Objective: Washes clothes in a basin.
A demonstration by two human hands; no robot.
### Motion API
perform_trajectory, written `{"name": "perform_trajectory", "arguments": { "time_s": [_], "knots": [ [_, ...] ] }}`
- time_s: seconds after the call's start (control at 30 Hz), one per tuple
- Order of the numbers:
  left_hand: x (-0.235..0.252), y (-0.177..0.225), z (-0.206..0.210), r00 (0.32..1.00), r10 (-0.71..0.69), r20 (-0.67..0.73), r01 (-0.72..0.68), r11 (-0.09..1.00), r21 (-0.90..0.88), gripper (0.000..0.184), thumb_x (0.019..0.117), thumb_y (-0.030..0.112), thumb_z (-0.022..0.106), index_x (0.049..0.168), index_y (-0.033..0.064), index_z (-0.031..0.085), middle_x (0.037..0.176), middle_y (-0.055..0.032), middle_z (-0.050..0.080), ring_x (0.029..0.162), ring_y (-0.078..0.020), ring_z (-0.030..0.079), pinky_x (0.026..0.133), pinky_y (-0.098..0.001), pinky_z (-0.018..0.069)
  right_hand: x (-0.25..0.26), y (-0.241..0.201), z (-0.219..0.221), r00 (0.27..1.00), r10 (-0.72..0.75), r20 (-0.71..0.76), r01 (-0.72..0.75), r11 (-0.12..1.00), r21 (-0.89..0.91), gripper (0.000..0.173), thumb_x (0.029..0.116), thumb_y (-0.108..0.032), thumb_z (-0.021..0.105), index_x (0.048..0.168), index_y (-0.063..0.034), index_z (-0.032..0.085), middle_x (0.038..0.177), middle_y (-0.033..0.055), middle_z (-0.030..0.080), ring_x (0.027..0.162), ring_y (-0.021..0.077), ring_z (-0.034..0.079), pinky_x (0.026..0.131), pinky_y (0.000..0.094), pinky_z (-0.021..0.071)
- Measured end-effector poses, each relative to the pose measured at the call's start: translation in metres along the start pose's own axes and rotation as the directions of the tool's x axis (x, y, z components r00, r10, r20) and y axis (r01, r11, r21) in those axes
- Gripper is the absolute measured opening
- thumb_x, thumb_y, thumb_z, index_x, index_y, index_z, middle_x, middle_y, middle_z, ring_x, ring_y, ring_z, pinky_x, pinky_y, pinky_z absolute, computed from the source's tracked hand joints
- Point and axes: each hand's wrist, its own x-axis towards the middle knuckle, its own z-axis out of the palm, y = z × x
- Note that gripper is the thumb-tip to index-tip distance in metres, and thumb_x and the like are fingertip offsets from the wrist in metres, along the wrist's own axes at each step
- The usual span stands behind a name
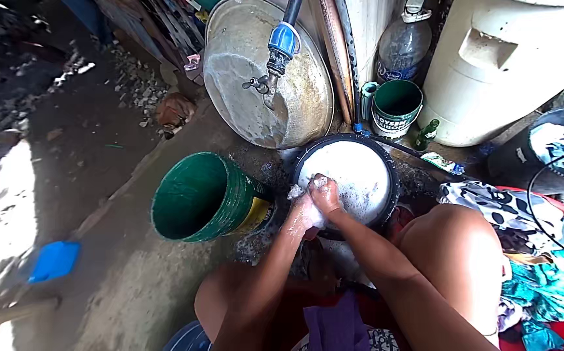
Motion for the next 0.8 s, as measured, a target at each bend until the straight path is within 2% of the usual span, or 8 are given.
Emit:
{"name": "perform_trajectory", "arguments": {
  "time_s": [0.2,0.3,0.4,0.47,0.5,0.57,0.7,0.8],
  "knots": [
    [-0.017,0.029,-0.005,0.989,-0.122,-0.086,0.100,0.969,-0.225,0.036,0.1127,0.014,0.025,0.137,-0.0014,0.046,0.122,-0.0131,0.057,0.108,-0.0160,0.055,0.098,-0.0318,0.0451,-0.028,-0.014,0.027,0.948,-0.304,-0.092,0.311,0.948,0.072,0.027,0.0926,-0.017,0.062,0.095,0.0065,0.074,0.093,0.0223,0.075,0.093,0.0382,0.074,0.084,0.0589,0.0554],
    [0.029,-0.009,-0.033,0.979,0.191,-0.067,-0.196,0.977,-0.078,0.022,0.1046,0.007,0.040,0.115,-0.0039,0.055,0.099,-0.0102,0.062,0.090,-0.0146,0.061,0.083,-0.0331,0.0539,0.011,0.034,-0.004,0.996,-0.070,-0.059,0.085,0.948,0.307,0.036,0.1044,-0.027,0.059,0.096,0.0072,0.067,0.102,0.0210,0.067,0.097,0.0305,0.066,0.091,0.0486,0.0540],
    [0.046,-0.019,-0.086,0.979,0.201,0.017,-0.195,0.920,0.341,0.051,0.0810,0.001,0.070,0.130,-0.0060,0.056,0.122,-0.0172,0.065,0.111,-0.0205,0.062,0.098,-0.0377,0.0512,0.034,0.081,-0.037,0.963,0.230,-0.141,-0.141,0.875,0.463,0.057,0.1107,-0.045,0.039,0.086,0.0021,0.059,0.082,0.0105,0.054,0.076,0.0202,0.052,0.071,0.0417,0.0465],
    [0.059,-0.029,-0.109,0.998,0.060,-0.015,-0.038,0.780,0.625,0.073,0.0726,0.011,0.087,0.136,-0.0041,0.053,0.135,-0.0207,0.059,0.127,-0.0280,0.056,0.108,-0.0458,0.0471,0.041,0.111,-0.049,0.882,0.363,-0.300,-0.255,0.904,0.344,0.050,0.1090,-0.040,0.048,0.093,0.0031,0.067,0.102,0.0195,0.063,0.094,0.0313,0.060,0.083,0.0521,0.0491],
    [0.067,-0.036,-0.117,0.997,0.052,-0.051,0.002,0.682,0.731,0.074,0.0734,0.016,0.088,0.137,-0.0032,0.056,0.142,-0.0234,0.054,0.135,-0.0339,0.050,0.113,-0.0519,0.0410,0.042,0.128,-0.053,0.840,0.414,-0.351,-0.350,0.907,0.234,0.038,0.1056,-0.033,0.056,0.111,0.0022,0.071,0.127,0.0240,0.063,0.115,0.0394,0.061,0.097,0.0588,0.0493],
    [0.069,-0.041,-0.113,0.983,0.149,-0.108,0.015,0.519,0.855,0.060,0.0854,0.022,0.079,0.137,-0.0005,0.059,0.146,-0.0249,0.051,0.138,-0.0398,0.047,0.114,-0.0564,0.0383,0.039,0.154,-0.056,0.755,0.561,-0.339,-0.574,0.816,0.071,0.053,0.0991,-0.025,0.064,0.147,-0.0046,0.052,0.157,0.0253,0.042,0.140,0.0452,0.047,0.108,0.0632,0.0440],
    [0.060,-0.052,-0.062,0.961,0.184,0.208,-0.253,0.267,0.930,0.031,0.1013,0.014,0.054,0.125,-0.0008,0.067,0.133,-0.0215,0.063,0.125,-0.0332,0.061,0.109,-0.0474,0.0464,0.033,0.181,-0.039,0.724,0.660,-0.201,-0.674,0.739,-0.004,0.083,0.0995,-0.025,0.066,0.160,0.0051,0.018,0.153,0.0332,0.042,0.142,0.0423,0.047,0.117,0.0512,0.0400],
    [0.060,-0.073,-0.029,0.939,-0.101,0.329,-0.328,0.025,0.944,0.040,0.0994,0.030,0.060,0.131,0.0058,0.064,0.140,-0.0186,0.058,0.136,-0.0365,0.049,0.114,-0.0571,0.0346,0.033,0.172,-0.035,0.715,0.693,-0.091,-0.698,0.714,-0.047,0.073,0.0953,-0.029,0.070,0.149,0.0092,0.039,0.148,0.0310,0.049,0.140,0.0381,0.050,0.116,0.0499,0.0414]
  ]
}}
